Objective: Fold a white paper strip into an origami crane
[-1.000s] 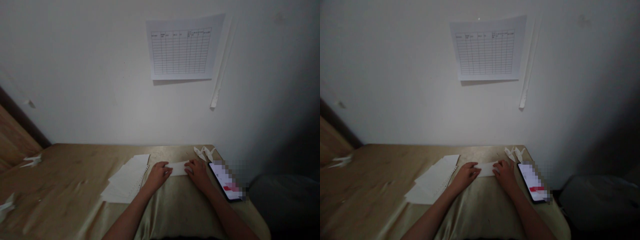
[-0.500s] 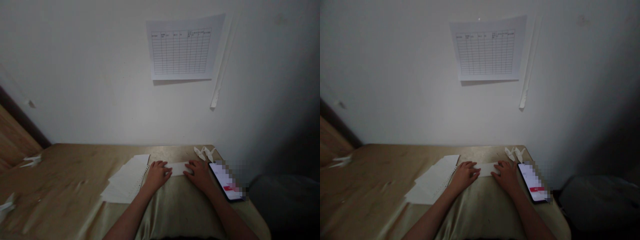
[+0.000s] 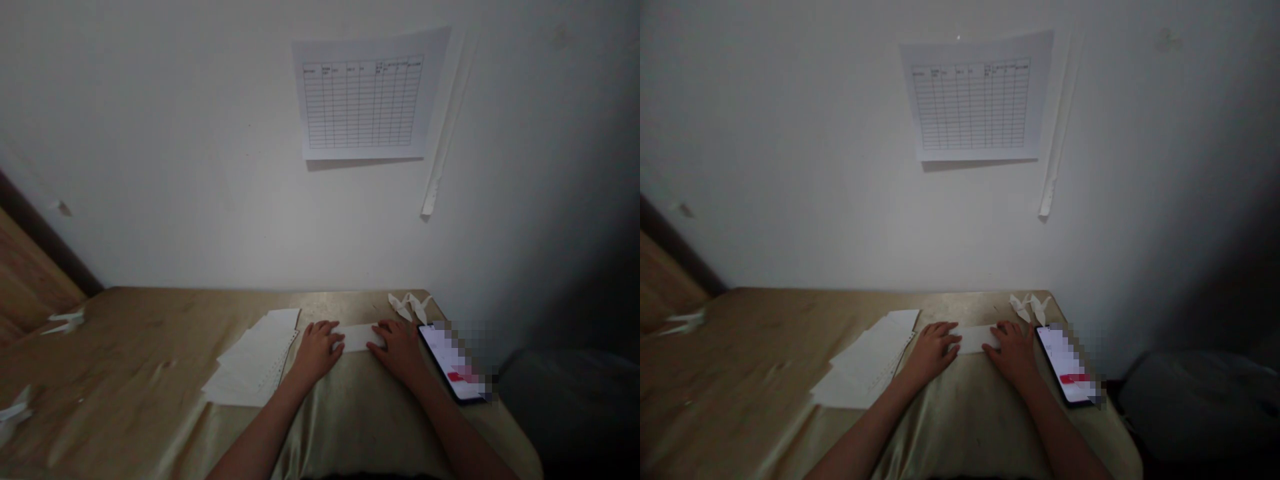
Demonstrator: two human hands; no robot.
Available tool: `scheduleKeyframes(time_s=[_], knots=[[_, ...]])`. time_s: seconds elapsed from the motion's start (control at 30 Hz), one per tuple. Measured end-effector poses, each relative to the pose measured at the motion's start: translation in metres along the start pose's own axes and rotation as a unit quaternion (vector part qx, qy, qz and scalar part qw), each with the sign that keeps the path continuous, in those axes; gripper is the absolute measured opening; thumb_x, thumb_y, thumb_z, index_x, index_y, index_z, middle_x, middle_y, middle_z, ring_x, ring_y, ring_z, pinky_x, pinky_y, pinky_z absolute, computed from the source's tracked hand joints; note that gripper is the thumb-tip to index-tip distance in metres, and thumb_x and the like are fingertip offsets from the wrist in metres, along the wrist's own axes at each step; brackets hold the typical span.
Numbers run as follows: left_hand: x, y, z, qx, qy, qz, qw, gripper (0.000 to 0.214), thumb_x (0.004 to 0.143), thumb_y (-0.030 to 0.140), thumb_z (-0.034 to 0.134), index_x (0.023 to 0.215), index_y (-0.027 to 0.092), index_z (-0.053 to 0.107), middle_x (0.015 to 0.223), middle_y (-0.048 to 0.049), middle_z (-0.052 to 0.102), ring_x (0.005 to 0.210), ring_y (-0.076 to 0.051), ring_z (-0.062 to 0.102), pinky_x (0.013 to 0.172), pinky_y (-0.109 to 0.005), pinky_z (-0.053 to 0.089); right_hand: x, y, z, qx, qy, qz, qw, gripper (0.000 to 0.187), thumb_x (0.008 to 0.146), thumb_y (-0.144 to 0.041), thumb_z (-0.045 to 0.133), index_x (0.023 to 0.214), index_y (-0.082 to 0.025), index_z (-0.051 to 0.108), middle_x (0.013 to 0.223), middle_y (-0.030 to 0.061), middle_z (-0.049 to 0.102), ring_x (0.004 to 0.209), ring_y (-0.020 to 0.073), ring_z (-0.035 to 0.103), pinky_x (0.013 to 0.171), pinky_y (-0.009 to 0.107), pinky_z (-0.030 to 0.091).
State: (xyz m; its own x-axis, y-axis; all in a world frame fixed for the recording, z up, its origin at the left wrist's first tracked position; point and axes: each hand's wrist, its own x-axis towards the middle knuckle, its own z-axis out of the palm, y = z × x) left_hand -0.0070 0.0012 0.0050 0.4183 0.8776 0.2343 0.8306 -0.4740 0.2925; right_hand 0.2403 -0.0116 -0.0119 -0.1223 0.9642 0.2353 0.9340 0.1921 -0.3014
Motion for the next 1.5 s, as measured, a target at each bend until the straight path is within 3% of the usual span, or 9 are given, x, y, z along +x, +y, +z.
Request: scheduleKeyframes(time_s=[0.1,0.3,0.67,1.1,1.3,1.5], knots=[[0.0003,-0.0008,0.0026,-0.008,0.003,0.011,1.0,0.028,0.095,0.027,0.062,0.117,0.027,0.079,0.149,-0.0055,0.063,0.137,-0.031,0.054,0.119,-0.057,0.036,0.0002,0.0004,-0.0003,0.004,0.001,0.0,1.0,0.038,0.096,-0.046,0.061,0.127,-0.026,0.07,0.138,0.0108,0.067,0.132,0.0324,0.055,0.122,0.072,0.007],[0.0009,-0.0007,0.0024,-0.017,-0.014,0.0,1.0,0.027,0.096,0.029,0.063,0.119,0.027,0.078,0.134,-0.0063,0.073,0.133,-0.03,0.058,0.12,-0.059,0.033,-0.0008,0.0029,0.0007,-0.002,0.023,-0.014,1.0,0.035,0.096,-0.047,0.059,0.122,-0.028,0.073,0.134,0.0091,0.069,0.13,0.0312,0.058,0.123,0.07,0.008],[-0.0002,0.0007,-0.0017,-0.013,-0.012,0.007,1.0,0.032,0.096,0.03,0.064,0.126,0.03,0.075,0.132,-0.0065,0.074,0.13,-0.031,0.06,0.121,-0.062,0.031,-0.0016,0.0024,0.0009,0.004,0.025,-0.01,1.0,0.03,0.095,-0.046,0.063,0.118,-0.031,0.076,0.135,0.0081,0.069,0.13,0.0313,0.059,0.125,0.07,0.008],[-0.0013,0.0033,-0.0028,0.002,-0.008,0.002,1.0,0.028,0.097,0.033,0.062,0.119,0.034,0.08,0.138,-0.0086,0.07,0.13,-0.032,0.059,0.119,-0.064,0.03,-0.0003,0.0036,0.0005,0.024,0.009,-0.004,1.0,0.03,0.094,-0.046,0.066,0.116,-0.029,0.077,0.136,0.0088,0.069,0.132,0.0309,0.057,0.125,0.07,0.003],[-0.0019,0.0043,-0.0029,0.009,-0.003,-0.013,1.0,0.028,0.095,0.035,0.064,0.118,0.034,0.08,0.136,-0.0083,0.071,0.131,-0.034,0.056,0.118,-0.063,0.032,-0.0012,0.0022,0.0005,0.014,0.024,-0.003,1.0,0.028,0.093,-0.045,0.067,0.113,-0.03,0.078,0.134,0.0072,0.07,0.131,0.0308,0.058,0.127,0.064,0.008],[-0.0023,0.0039,-0.0012,0.026,0.001,-0.018,0.999,0.03,0.095,0.038,0.064,0.121,0.035,0.079,0.139,-0.0072,0.07,0.133,-0.036,0.054,0.116,-0.062,0.034,-0.0009,0.0032,0.0032,0.009,0.029,-0.006,1.0,0.027,0.093,-0.046,0.066,0.113,-0.031,0.077,0.133,0.0078,0.07,0.13,0.0321,0.059,0.126,0.069,0.012]])
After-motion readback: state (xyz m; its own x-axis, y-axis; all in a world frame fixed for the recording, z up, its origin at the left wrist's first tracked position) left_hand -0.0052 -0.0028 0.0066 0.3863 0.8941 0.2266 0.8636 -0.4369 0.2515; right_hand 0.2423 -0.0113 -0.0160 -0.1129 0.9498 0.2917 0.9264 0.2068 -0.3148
